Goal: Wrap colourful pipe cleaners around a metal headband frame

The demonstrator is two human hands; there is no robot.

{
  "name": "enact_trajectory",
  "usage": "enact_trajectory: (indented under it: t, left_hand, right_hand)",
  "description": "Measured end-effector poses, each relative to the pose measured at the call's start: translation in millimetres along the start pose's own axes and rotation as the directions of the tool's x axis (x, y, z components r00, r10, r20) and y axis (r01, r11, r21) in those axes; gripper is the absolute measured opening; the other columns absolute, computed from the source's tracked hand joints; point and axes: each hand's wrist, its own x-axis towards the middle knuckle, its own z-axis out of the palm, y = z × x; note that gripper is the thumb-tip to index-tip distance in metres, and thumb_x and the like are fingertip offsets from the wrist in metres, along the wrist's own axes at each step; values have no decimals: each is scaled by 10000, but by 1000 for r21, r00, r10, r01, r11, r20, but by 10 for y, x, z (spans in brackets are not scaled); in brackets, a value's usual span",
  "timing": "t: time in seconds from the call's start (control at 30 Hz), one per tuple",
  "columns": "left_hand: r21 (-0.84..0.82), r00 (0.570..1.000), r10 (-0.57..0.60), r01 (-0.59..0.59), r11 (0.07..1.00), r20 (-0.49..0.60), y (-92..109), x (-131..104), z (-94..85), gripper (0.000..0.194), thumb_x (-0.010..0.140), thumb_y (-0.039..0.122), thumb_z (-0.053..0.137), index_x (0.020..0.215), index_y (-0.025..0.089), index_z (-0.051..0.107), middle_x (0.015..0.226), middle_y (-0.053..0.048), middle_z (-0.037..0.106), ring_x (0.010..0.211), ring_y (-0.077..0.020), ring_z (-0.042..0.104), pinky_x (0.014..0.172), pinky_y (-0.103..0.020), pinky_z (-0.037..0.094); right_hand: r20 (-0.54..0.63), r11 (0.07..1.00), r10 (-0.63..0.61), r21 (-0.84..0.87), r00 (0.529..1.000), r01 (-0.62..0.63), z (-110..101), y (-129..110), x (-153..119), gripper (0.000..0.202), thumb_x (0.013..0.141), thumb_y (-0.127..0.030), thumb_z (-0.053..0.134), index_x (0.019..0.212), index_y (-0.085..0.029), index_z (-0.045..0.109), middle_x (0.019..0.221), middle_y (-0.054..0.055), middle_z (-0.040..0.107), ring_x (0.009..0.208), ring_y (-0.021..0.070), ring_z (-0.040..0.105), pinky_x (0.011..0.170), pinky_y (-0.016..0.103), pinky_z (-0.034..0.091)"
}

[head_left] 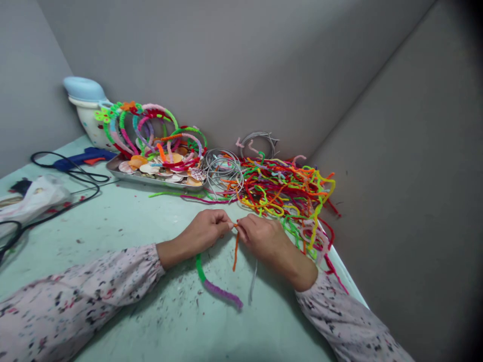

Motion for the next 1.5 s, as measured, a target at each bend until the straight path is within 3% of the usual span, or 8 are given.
enact_trajectory:
  t: [0.1,0.27,0.37,0.43,0.6,0.93,1.2,1.5]
  left_hand:
    - [-66,1000,-15,15,998,0,11,9,-7,203,756,356,560,717,157,579,499,58,464,381,-64,374,373,-185,272]
    - [-204,999,-37,36,978,-3,17,47,-23,199,753,355,582,719,159,562,482,65,450,363,-60,360,362,-188,273]
    - [-232,999,-43,37,972,-22,40,51,-29,193,753,343,587,720,155,557,464,66,438,359,-60,358,359,-188,258]
    - [-243,999,-36,27,970,-34,61,44,-31,188,750,332,592,712,151,555,457,67,430,364,-57,363,364,-185,255]
    - [-264,999,-30,19,964,-37,70,41,-30,185,742,326,596,705,151,547,461,68,440,357,-54,370,358,-184,258]
    - [-266,999,-50,44,963,-13,31,54,-31,198,731,342,609,702,154,553,472,66,453,349,-52,375,347,-183,266]
    - [-287,994,-94,104,952,48,16,57,-29,218,717,356,628,677,156,549,478,62,461,343,-49,373,337,-179,262]
    - [-291,975,-159,200,936,157,1,92,-58,177,687,321,630,700,157,564,457,62,462,314,-52,363,322,-183,223]
  right_hand:
    - [27,950,72,303,997,-77,-55,67,46,168,877,-248,510,797,-181,641,759,48,647,665,150,543,617,267,362]
    - [182,590,303,735,935,-334,-55,276,103,249,882,-356,484,812,-182,648,686,-1,609,618,132,538,587,252,405]
    - [285,440,258,816,923,-375,-23,326,87,255,815,-372,590,989,-196,649,827,20,658,703,145,591,647,269,449]
    - [293,409,195,843,936,-350,-15,303,73,295,787,-380,631,1018,-197,649,926,42,667,791,159,611,714,288,466]
    - [159,475,226,843,961,-251,17,172,72,288,768,-383,663,987,-196,655,951,52,669,845,178,612,766,316,477]
    - [-104,805,180,587,978,-86,61,101,45,159,849,-305,567,928,-221,674,838,41,667,741,172,592,687,300,456]
    - [-114,959,-77,264,990,105,-5,167,12,201,892,-206,476,976,-190,658,885,78,672,808,183,593,731,299,428]
    - [-56,965,-261,17,964,262,-178,154,-31,280,940,-174,376,897,-183,652,762,69,611,726,167,534,645,283,359]
